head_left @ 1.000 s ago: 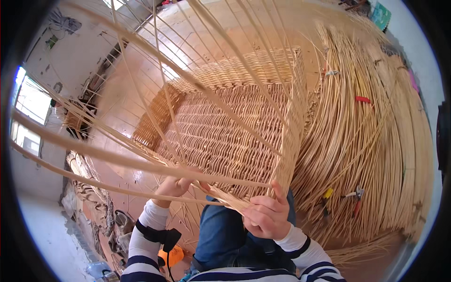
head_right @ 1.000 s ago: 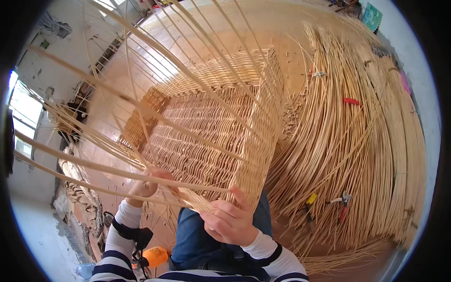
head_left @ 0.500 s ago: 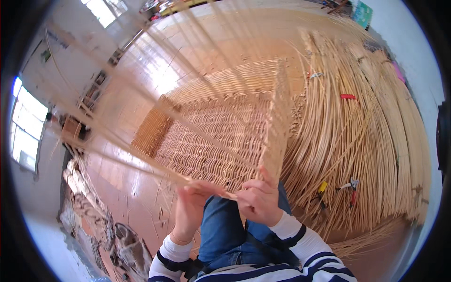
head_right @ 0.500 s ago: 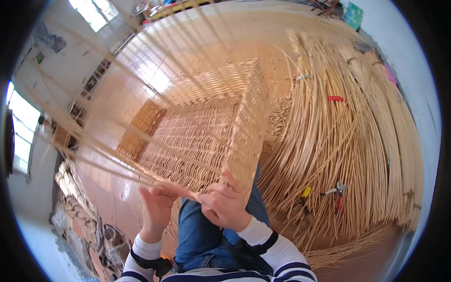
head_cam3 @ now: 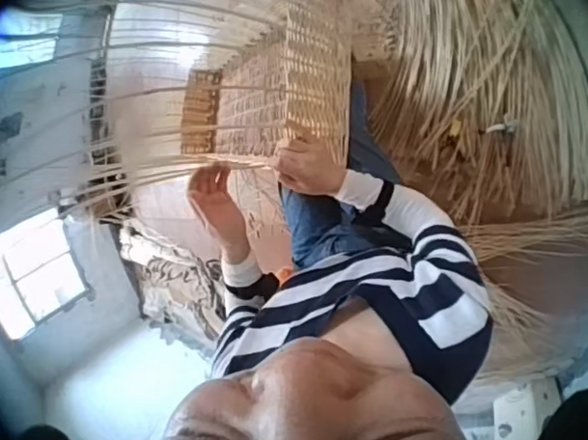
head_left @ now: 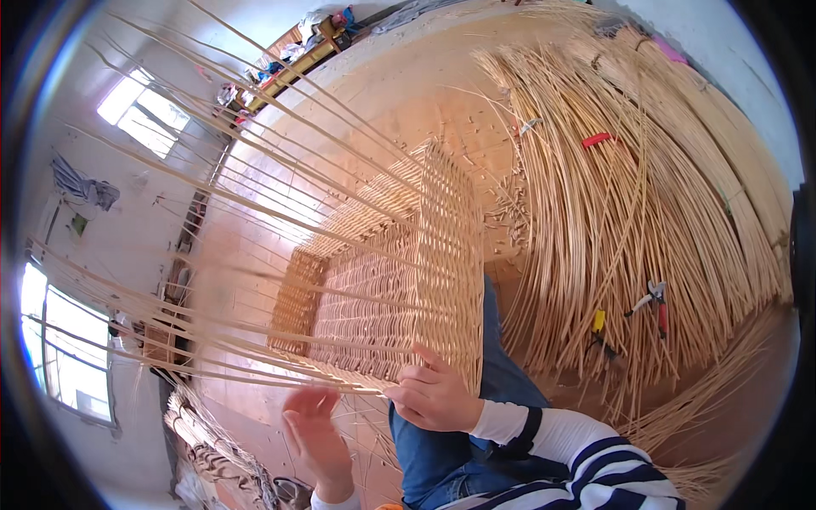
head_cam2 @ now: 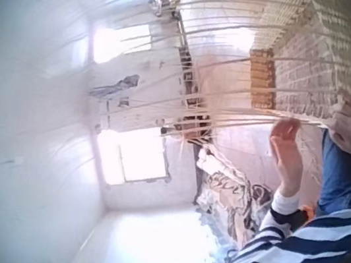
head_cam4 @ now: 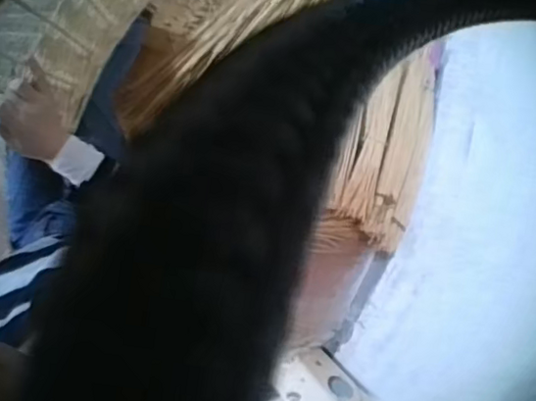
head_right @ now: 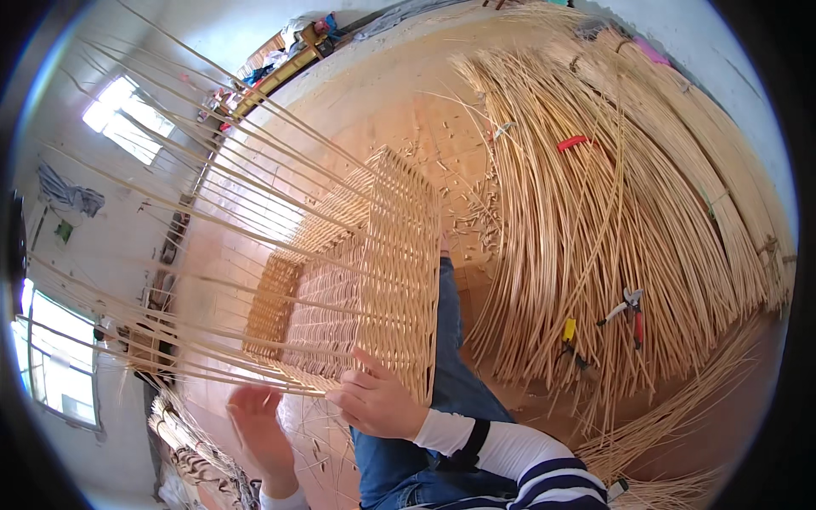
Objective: Weaving a large wicker or rattan basket while sitting on the floor.
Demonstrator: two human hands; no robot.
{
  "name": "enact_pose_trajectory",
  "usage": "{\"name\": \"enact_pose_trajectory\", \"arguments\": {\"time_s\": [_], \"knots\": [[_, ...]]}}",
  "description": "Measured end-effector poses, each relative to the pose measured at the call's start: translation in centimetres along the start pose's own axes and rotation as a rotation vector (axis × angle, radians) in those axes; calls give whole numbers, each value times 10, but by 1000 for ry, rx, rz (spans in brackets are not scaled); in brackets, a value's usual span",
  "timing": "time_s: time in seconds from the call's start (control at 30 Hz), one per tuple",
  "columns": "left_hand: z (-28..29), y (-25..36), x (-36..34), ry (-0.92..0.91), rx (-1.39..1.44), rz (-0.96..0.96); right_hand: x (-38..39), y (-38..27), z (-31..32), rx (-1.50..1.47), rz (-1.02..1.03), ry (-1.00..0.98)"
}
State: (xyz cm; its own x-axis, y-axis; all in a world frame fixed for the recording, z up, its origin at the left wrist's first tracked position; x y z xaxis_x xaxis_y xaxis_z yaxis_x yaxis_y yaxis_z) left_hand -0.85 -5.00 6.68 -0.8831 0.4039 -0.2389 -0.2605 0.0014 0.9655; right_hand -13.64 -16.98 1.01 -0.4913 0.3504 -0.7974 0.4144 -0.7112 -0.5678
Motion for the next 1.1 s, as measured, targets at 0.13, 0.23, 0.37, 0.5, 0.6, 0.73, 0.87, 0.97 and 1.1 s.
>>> {"name": "enact_pose_trajectory", "arguments": {"time_s": [0.13,0.23,0.37,0.5,0.6,0.73,0.87,0.97,1.1], "knots": [[-80,15,-38,14,465,103,4,2,-12,-17,-38,-63],[-82,17,-62,-145,276,21,0,-2,-20,-33,-65,-93],[-87,-28,-98,-314,498,376,-14,-13,-18,-112,-8,-166],[-97,-31,-97,-386,552,266,-65,47,54,-83,-242,161],[-107,-48,-63,-330,353,138,-107,106,45,-73,-305,266],[-117,-83,-30,-472,105,185,-134,138,9,-124,-565,140],[-131,-79,-10,-647,-46,218,-123,157,4,-96,-779,300],[-129,-93,-5,-672,64,309,-125,156,2,-40,-782,400],[-132,-109,2,-819,193,549,-132,146,-10,-32,-769,285]]}}
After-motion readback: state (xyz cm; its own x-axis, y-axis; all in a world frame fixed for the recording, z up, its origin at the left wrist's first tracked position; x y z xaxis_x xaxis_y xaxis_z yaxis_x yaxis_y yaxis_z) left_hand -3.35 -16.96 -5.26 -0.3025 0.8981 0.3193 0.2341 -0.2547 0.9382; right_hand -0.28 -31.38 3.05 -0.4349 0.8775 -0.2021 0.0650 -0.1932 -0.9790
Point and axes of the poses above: each hand's wrist, its own x-axis away from the middle knuckle, its own z-axis out of the back of the hand, y = z × x, the point moved 9 cm from there along -x, towards the middle knuckle, and after that the axes turned 9 degrees about -x, right-handed, at the moved point
